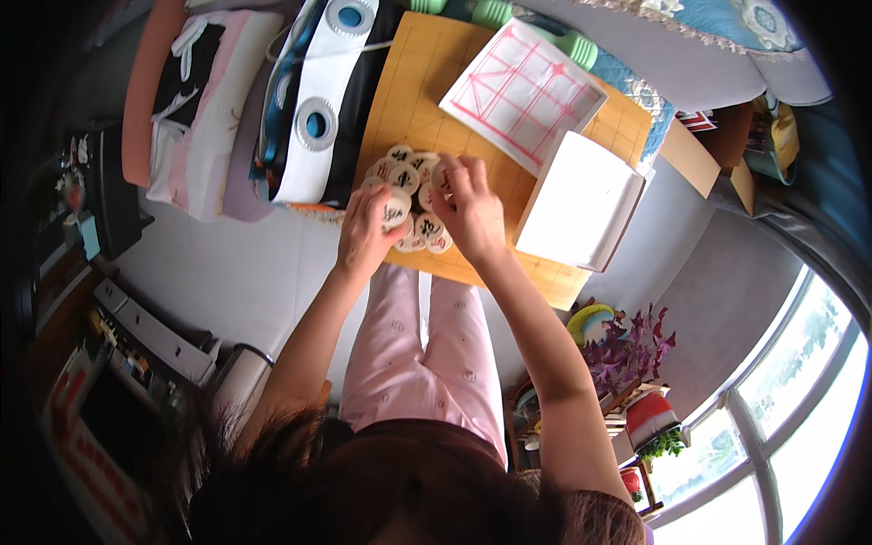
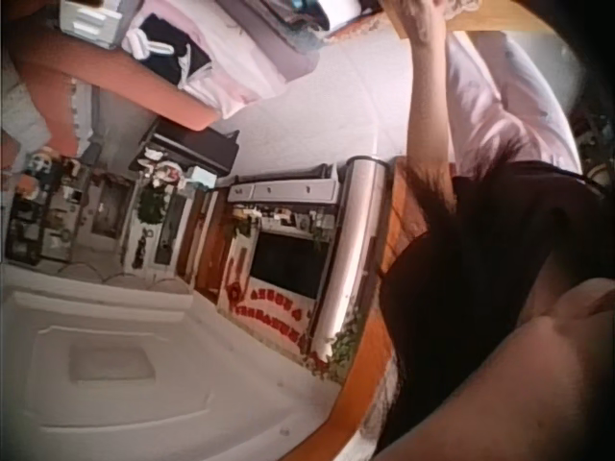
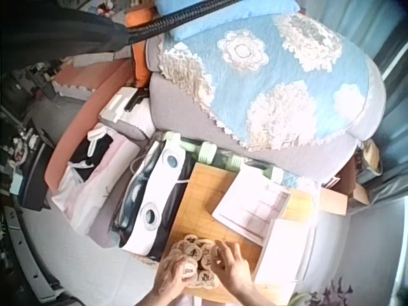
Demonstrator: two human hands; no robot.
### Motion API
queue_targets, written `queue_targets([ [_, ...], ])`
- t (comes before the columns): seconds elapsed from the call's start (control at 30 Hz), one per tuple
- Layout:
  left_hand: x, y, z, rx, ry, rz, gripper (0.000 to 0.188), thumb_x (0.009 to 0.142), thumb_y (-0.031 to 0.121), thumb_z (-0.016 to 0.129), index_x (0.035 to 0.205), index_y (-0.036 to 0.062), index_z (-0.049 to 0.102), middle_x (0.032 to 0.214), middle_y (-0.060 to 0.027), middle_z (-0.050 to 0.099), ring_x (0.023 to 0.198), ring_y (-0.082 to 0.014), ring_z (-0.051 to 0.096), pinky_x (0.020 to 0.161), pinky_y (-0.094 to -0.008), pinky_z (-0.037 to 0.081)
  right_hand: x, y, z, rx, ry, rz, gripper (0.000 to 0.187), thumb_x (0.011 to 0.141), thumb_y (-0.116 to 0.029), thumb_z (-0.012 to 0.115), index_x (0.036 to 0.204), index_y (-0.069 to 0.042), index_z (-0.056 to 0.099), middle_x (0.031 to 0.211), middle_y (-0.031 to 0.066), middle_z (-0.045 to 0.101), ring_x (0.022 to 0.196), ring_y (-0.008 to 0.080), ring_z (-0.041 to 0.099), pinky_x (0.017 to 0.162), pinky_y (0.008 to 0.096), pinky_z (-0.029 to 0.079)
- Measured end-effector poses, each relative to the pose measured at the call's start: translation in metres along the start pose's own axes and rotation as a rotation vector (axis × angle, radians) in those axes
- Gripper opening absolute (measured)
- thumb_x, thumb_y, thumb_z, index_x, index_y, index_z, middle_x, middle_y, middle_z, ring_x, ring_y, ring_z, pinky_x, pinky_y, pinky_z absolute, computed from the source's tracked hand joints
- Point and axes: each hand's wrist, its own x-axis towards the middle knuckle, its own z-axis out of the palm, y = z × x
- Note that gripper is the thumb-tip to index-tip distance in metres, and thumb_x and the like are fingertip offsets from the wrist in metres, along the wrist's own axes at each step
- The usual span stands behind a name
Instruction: The person folds a white towel with pink stripes and a logo on a sofa, then places a white box on top. They move to a table, pick up a baby walker, and place it on the sofa. Finally, they open the white box and sort round game pieces with Chinese characters into a tray on a wooden board.
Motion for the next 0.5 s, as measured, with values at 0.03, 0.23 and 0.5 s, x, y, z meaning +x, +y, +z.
queue_targets([
  [0.03, 0.001, -0.001, -0.003, -0.013, 0.04, 0.019, 0.06, 0.057, 0.004, 0.078, 0.108, 0.0011, 0.048, 0.104, -0.0144, 0.057, 0.094, -0.0324, 0.056, 0.081, -0.0401, 0.047, 0.011, -0.004, -0.008, 0.062, 0.078, 0.038, 0.042, 0.076, -0.004, 0.063, 0.115, -0.009, 0.051, 0.096, 0.0115, 0.053, 0.065, 0.0254, 0.062, 0.054, 0.0348, 0.054],
  [0.23, 0.057, 0.005, 0.008, -0.17, 0.108, 0.035, 0.054, 0.064, 0.005, 0.079, 0.111, 0.0006, 0.051, 0.106, -0.0151, 0.061, 0.094, -0.0315, 0.06, 0.08, -0.0388, 0.051, 0.15, 0.087, -0.018, -0.213, 0.343, 0.135, 0.039, 0.078, -0.019, 0.064, 0.11, -0.004, 0.047, 0.105, 0.0184, 0.049, 0.079, 0.0379, 0.059, 0.068, 0.0425, 0.051],
  [0.5, 0.118, -0.001, 0.051, -0.269, -0.069, -0.068, 0.045, 0.072, 0.009, 0.073, 0.11, 0.0015, 0.05, 0.101, -0.0175, 0.059, 0.089, -0.0337, 0.059, 0.075, -0.039, 0.049, 0.164, 0.122, 0.008, -0.071, 0.491, 0.215, 0.043, 0.072, -0.012, 0.07, 0.109, 0.001, 0.051, 0.102, 0.0173, 0.055, 0.085, 0.0289, 0.06, 0.075, 0.036, 0.05],
])
